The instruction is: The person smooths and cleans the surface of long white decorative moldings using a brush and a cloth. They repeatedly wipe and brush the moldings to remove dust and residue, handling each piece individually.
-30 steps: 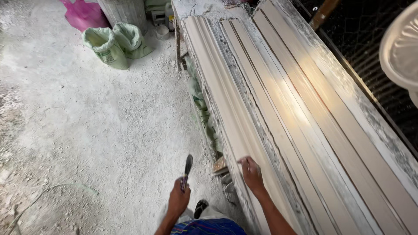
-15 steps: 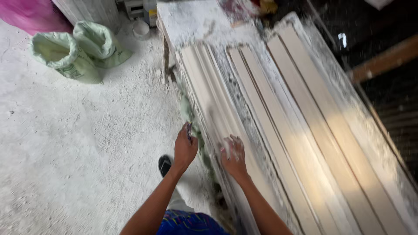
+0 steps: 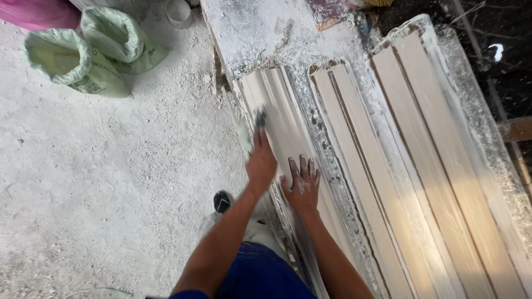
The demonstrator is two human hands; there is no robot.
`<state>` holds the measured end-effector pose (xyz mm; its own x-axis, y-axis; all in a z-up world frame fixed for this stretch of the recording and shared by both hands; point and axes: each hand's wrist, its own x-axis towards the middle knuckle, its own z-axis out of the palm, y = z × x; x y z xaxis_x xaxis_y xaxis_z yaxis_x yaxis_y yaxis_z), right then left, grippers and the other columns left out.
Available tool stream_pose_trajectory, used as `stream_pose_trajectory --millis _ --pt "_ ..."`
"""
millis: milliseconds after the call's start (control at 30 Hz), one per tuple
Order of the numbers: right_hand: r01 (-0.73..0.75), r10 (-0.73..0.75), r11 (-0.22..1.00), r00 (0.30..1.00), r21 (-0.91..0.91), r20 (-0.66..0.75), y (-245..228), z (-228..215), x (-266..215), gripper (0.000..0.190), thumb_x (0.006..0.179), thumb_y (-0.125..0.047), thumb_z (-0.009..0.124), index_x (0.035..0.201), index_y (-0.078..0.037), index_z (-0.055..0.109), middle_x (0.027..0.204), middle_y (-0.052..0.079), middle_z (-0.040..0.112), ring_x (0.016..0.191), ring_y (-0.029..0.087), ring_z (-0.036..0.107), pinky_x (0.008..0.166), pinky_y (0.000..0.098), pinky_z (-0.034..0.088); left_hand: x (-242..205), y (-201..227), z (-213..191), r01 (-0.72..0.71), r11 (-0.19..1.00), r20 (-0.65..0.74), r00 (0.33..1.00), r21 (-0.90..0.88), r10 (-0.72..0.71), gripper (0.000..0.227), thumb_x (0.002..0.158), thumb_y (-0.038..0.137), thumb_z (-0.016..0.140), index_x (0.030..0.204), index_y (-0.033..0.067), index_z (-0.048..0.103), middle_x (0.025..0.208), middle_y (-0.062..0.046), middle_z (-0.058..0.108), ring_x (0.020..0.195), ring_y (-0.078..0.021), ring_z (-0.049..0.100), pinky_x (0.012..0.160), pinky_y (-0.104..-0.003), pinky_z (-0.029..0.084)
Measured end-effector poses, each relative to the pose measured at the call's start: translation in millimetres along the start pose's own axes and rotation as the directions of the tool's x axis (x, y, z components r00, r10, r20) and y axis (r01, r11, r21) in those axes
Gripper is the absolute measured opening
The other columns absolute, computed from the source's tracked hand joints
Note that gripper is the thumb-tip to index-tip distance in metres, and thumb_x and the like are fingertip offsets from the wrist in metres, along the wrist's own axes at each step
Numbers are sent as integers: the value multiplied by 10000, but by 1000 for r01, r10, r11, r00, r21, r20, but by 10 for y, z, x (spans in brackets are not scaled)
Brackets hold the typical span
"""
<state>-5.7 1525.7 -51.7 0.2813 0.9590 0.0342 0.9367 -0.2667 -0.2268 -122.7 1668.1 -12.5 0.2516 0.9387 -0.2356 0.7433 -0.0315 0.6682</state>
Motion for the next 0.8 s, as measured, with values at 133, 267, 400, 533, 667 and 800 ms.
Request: stream_pose_trajectory --millis 133,267,400,533,667,800 --pt "-10 11 999 1000 37 -22 -65 -63 -33 628 925 -402 647 1501 -183 525 1580 201 438 1486 467 340 1176 676 230 34 -128 200 -11 1000 -50 999 25 12 759 889 8 556 1586 52 260 1670 -152 313 893 -400 733 679 -470 619" --pt "-1 2 999 1000 48 -11 -96 -147 42 638 904 -390 644 1493 -172 536 1571 223 440 1461 482 342 1153 676 229 -57 7 131 47 999 96 994 -22 -44 835 818 -4 564 1562 4 185 1642 -257 207 791 -407 729 605 -490 607" --pt "2 -1 999 1000 36 -12 -114 -141 38 614 929 -400 636 1488 -167 535 1570 227 440 1471 479 344 1167 676 225 387 -15 -94 106 993 -17 994 -61 -107 722 888 31 516 1554 40 238 1620 -232 297 758 -391 734 566 -460 616" --pt "-11 11 999 1000 33 -8 -96 -136 11 606 936 -407 619 1491 -176 537 1581 202 444 1484 464 345 1179 673 219 703 -101 -111 43 997 -114 992 -65 -50 686 907 12 481 1562 30 276 1594 -226 385 677 -347 729 491 -409 587" --pt "-31 29 999 999 42 35 -124 -151 53 616 938 -437 594 1488 -165 542 1584 212 420 1480 469 319 1178 671 188 267 -211 -33 -8 999 -92 996 -40 5 657 948 50 479 1561 -19 251 1585 -294 335 576 -257 674 382 -331 550" --pt "-42 40 999 997 29 73 -103 -158 36 612 963 -461 569 1489 -151 543 1597 215 400 1498 465 299 1186 667 168 69 -407 -166 32 999 -109 994 39 -27 587 1021 76 442 1578 30 261 1625 -205 358 500 -184 642 367 -305 527"
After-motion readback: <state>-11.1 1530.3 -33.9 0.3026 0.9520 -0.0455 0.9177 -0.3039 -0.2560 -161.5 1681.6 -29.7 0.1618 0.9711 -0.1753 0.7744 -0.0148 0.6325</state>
